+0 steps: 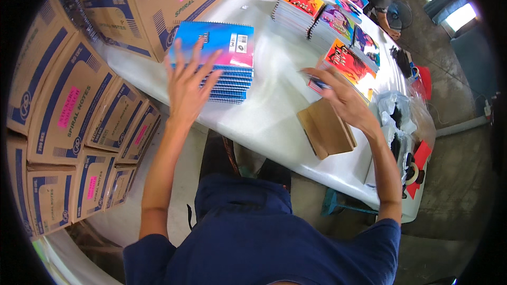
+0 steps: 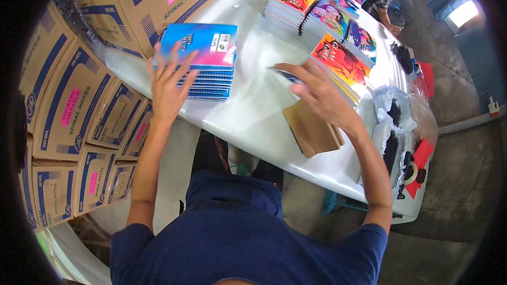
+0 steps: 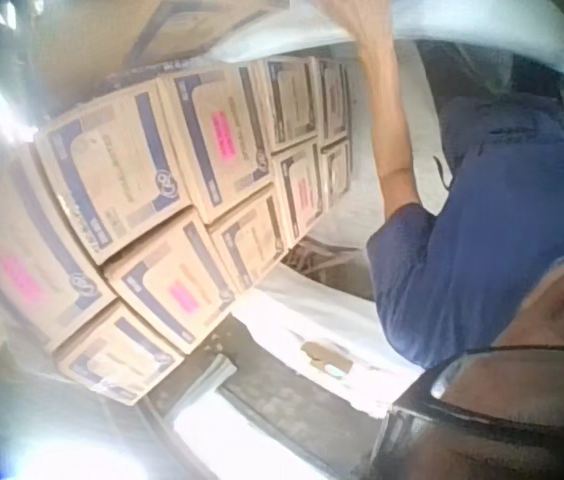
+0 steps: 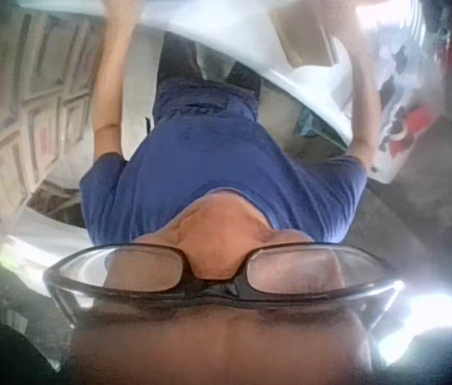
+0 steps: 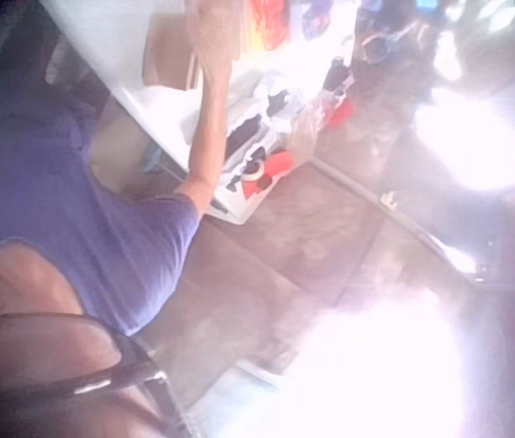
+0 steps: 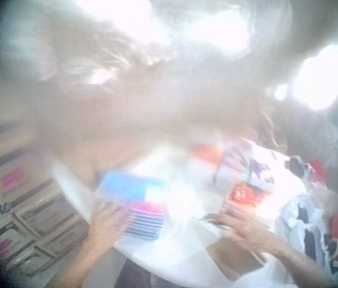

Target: The person picks up printed covers and paper stacks, aligns them on a binding jig, and uses pliers to crimp the ends of the spiral binding to secure the notebook.

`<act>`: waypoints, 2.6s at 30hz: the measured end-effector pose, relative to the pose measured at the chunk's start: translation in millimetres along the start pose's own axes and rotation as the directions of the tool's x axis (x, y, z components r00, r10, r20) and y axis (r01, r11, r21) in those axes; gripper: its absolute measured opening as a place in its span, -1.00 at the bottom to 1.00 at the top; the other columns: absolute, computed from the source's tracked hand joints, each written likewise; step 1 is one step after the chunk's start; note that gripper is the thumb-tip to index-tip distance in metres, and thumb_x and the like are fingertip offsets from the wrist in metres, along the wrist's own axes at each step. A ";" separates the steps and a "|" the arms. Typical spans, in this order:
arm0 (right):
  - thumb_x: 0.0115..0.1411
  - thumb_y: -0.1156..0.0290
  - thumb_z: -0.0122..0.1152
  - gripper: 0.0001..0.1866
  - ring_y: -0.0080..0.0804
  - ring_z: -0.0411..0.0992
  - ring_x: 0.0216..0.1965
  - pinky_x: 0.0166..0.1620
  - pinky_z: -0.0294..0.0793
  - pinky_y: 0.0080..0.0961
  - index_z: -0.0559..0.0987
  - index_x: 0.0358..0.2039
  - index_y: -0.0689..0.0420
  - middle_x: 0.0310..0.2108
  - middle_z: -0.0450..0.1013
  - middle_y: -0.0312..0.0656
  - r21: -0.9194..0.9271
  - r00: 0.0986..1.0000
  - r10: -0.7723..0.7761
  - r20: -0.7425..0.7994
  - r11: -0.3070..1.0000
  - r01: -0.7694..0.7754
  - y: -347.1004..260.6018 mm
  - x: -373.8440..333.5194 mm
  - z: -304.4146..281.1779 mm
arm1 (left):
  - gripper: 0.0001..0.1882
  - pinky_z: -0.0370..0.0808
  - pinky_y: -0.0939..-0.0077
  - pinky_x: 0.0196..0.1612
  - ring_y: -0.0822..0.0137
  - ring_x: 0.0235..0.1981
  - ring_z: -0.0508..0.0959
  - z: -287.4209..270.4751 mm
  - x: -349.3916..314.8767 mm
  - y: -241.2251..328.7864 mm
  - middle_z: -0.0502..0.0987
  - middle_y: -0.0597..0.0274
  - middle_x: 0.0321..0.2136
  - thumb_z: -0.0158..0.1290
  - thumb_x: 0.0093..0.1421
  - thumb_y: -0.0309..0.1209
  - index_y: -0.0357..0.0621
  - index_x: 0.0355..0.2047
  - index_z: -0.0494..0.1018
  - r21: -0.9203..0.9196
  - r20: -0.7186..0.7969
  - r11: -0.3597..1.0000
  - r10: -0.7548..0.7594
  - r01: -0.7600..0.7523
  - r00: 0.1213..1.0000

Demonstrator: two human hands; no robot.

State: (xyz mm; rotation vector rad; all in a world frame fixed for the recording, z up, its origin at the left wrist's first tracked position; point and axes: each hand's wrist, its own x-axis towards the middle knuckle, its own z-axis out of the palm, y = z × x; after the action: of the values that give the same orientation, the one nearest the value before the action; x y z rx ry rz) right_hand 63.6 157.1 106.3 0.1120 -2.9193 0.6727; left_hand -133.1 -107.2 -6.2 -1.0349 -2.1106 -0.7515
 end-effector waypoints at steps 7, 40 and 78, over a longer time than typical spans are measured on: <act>0.11 0.06 0.21 -0.69 -0.41 0.32 -0.07 0.01 0.26 -0.30 0.52 -0.20 -0.05 -0.24 0.42 -0.33 -0.789 0.804 -0.529 0.271 0.357 0.501 -0.3 108.7 21.5 | -0.61 -0.04 -0.11 0.32 -0.04 0.34 0.09 31.5 30.1 -6.4 0.37 0.34 0.19 0.01 0.22 0.03 0.40 0.03 0.52 -0.032 0.431 0.998 -0.042 0.061 0.901; 0.05 0.40 0.19 -0.77 -0.41 0.44 -0.25 -0.12 0.42 -0.39 0.59 -0.24 0.09 -0.32 0.45 -0.26 -0.854 0.882 -0.312 0.354 0.275 0.441 -21.1 84.7 66.8 | -0.42 -0.06 0.02 0.34 0.05 0.32 0.14 35.8 27.0 -13.0 0.38 0.45 0.19 0.18 0.01 0.09 0.36 0.07 0.49 -0.112 0.424 0.993 0.011 0.040 0.906; 0.02 0.35 0.18 -0.57 -0.44 0.29 0.01 0.11 0.26 -0.38 0.53 -0.03 0.06 -0.10 0.39 -0.32 -0.710 0.603 -0.595 0.531 0.075 0.700 -16.5 99.7 53.9 | -0.17 -0.10 -0.17 0.33 0.01 0.37 -0.03 33.7 9.4 -1.7 0.18 0.36 0.30 0.32 -0.17 -0.02 0.39 0.20 0.35 -0.011 0.368 1.000 0.020 -0.017 0.929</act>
State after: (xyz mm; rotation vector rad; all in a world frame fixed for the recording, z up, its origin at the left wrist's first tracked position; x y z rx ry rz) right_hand -39.7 114.6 81.0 1.2600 -2.3739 -1.0842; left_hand -149.2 -79.4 -20.2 -1.2799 -2.4090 -0.5899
